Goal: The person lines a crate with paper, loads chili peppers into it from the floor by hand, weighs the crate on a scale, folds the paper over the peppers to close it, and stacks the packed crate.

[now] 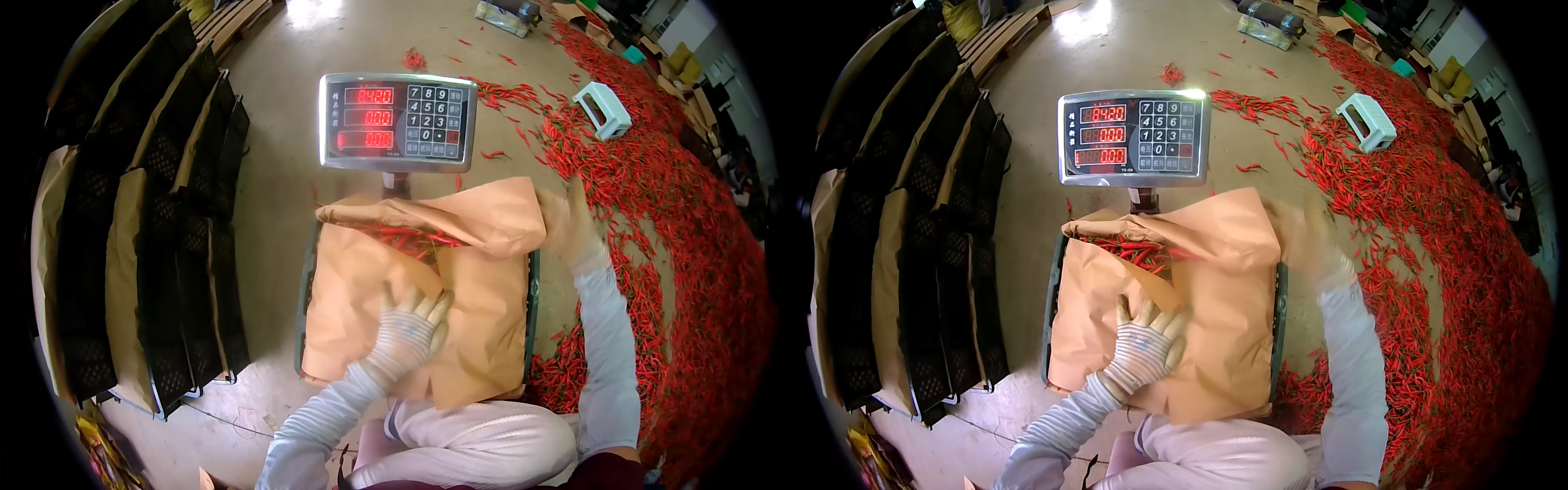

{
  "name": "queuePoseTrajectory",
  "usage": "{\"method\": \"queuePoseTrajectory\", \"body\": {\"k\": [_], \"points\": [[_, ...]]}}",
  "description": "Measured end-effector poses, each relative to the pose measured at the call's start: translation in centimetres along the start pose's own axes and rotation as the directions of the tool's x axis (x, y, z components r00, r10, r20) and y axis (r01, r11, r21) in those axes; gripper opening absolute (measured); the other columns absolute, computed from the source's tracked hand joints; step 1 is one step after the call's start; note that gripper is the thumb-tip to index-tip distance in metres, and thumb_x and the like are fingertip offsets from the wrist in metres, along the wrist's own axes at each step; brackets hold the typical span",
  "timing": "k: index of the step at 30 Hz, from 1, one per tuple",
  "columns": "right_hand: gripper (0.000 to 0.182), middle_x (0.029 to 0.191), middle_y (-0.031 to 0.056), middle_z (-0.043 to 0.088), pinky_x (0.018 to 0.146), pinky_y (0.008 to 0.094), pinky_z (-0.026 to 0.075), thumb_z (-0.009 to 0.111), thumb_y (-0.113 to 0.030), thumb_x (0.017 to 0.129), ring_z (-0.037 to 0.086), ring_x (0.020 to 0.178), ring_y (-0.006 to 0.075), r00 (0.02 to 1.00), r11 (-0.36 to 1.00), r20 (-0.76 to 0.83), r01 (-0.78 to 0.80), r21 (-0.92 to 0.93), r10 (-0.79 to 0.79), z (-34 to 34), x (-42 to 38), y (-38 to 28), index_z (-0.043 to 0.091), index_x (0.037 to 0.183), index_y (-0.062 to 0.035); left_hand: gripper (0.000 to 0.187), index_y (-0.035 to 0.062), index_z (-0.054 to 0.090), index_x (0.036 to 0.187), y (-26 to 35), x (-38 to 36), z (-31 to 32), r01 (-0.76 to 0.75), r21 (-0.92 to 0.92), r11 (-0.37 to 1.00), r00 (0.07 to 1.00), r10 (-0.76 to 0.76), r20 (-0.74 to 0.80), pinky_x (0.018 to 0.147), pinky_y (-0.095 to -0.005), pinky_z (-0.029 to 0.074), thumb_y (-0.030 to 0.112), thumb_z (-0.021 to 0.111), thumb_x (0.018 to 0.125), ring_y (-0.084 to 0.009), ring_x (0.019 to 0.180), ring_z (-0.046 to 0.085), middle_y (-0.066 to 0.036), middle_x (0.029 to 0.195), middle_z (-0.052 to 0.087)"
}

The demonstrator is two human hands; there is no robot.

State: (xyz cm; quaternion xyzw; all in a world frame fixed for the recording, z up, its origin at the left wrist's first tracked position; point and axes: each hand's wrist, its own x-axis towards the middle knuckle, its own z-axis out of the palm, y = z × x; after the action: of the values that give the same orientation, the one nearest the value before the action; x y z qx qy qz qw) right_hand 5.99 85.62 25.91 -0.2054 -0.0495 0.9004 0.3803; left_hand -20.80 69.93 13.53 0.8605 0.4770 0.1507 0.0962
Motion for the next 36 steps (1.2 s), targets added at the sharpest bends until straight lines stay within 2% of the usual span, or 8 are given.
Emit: {"method": "queuePoseTrajectory", "body": {"k": [1, 3, 6, 13, 15, 29, 31, 36], "points": [[0.046, 0.129, 0.0097, 0.057, 0.098, 0.0297, 0.044, 0.042, -0.030, 0.099, 0.056, 0.113, 0.0184, 0.986, 0.803, -0.021, 0.122, -0.583, -0.165, 1.0, 1.6, -1.2, 0.048, 0.136, -0.0034, 0.053, 0.0108, 0.053, 0.129, -0.1, 0.0, -0.1, 0.004, 0.001, 1.000, 1.000, -0.004, 0.013, 0.098, -0.0765, 0.018, 0.032, 0.058, 0.081, -0.0371, 0.124, 0.040, -0.010, 0.134, 0.048], [0.056, 0.136, 0.0131, 0.051, 0.101, 0.0362, 0.043, 0.042, -0.040, 0.100, 0.052, 0.120, 0.0216, 0.985, 0.206, -0.151, -0.165, -0.965, 0.080, -1.0, 5.3, -3.3, 0.038, 0.141, -0.0035, 0.053, 0.0108, 0.054, 0.129, -0.1, -0.2, -0.1, 0.008, 0.001, 1.000, 1.000, -0.008, 0.028, 0.098, -0.0765, 0.019, 0.032, 0.058, 0.081, -0.0372, 0.123, 0.041, -0.010, 0.133, 0.049], [0.064, 0.137, 0.0147, 0.050, 0.100, 0.0402, 0.043, 0.050, -0.050, 0.095, 0.050, 0.121, 0.0260, 0.973, 0.490, -0.170, -0.227, -0.842, 0.158, -4.3, 9.4, -2.6, 0.039, 0.142, -0.0070, 0.054, 0.0113, 0.053, 0.130, -0.2, -0.1, 0.2, 0.005, -0.004, 1.000, 1.000, -0.005, -0.013, 0.098, -0.0765, 0.019, 0.031, 0.058, 0.080, -0.0368, 0.123, 0.042, -0.010, 0.132, 0.049], [0.076, 0.127, 0.0188, 0.057, 0.090, 0.0419, 0.046, 0.055, -0.065, 0.083, 0.057, 0.113, 0.0305, 0.875, 0.014, -0.479, -0.481, -0.876, 0.074, 2.5, 15.1, 5.4, 0.051, 0.134, -0.0087, 0.055, 0.0125, 0.052, 0.131, -0.3, 0.1, -0.2, 0.021, -0.086, 0.996, 0.998, -0.026, -0.054, 0.097, -0.0756, 0.021, 0.029, 0.060, 0.079, -0.0323, 0.109, 0.047, -0.007, 0.118, 0.054], [0.055, 0.102, 0.0229, 0.066, 0.079, 0.0404, 0.050, 0.060, -0.050, 0.081, 0.065, 0.095, 0.0312, 0.926, -0.705, -0.372, -0.223, -0.673, 0.061, 1.4, 17.6, 5.8, 0.066, 0.111, -0.0047, 0.055, 0.0124, 0.053, 0.130, -0.3, 0.2, -0.2, 0.014, -0.096, 0.995, 0.995, -0.023, -0.097, 0.096, -0.0753, 0.023, 0.029, 0.061, 0.079, -0.0310, 0.108, 0.047, -0.007, 0.117, 0.055], [0.025, 0.078, 0.0200, 0.066, 0.069, 0.0450, 0.051, 0.061, -0.030, 0.084, 0.065, 0.077, 0.0359, 0.924, -0.836, 0.022, -0.336, -0.435, -0.383, 4.4, 13.1, 11.8, 0.067, 0.088, -0.0052, 0.049, 0.0093, 0.057, 0.123, -0.4, 0.0, -0.2, 0.027, -0.126, 0.992, 0.998, -0.034, -0.054, 0.095, -0.0760, 0.025, 0.030, 0.059, 0.079, -0.0324, 0.113, 0.048, -0.008, 0.119, 0.056], [0.017, 0.079, 0.0183, 0.066, 0.069, 0.0423, 0.052, 0.059, -0.021, 0.087, 0.065, 0.077, 0.0350, 0.831, -0.831, 0.412, -0.104, -0.546, -0.374, 5.6, 10.4, 12.9, 0.066, 0.092, -0.0065, 0.048, 0.0082, 0.059, 0.123, -0.5, 0.1, -0.7, 0.040, -0.117, 0.992, 0.998, -0.034, 0.061, 0.095, -0.0753, 0.026, 0.030, 0.057, 0.081, -0.0328, 0.118, 0.049, -0.009, 0.123, 0.058], [0.012, 0.091, 0.0146, 0.069, 0.071, 0.0391, 0.055, 0.059, -0.011, 0.081, 0.067, 0.082, 0.0331, 0.731, -0.787, 0.623, 0.196, -0.585, -0.280, 7.7, 4.7, 14.2, 0.066, 0.089, -0.0057, 0.044, 0.0101, 0.057, 0.126, -0.6, 0.4, -0.9, 0.057, -0.062, 0.996, 0.991, -0.049, 0.121, 0.101, -0.0773, 0.013, 0.032, 0.046, 0.090, -0.0346, 0.134, 0.034, -0.010, 0.134, 0.052]]}}
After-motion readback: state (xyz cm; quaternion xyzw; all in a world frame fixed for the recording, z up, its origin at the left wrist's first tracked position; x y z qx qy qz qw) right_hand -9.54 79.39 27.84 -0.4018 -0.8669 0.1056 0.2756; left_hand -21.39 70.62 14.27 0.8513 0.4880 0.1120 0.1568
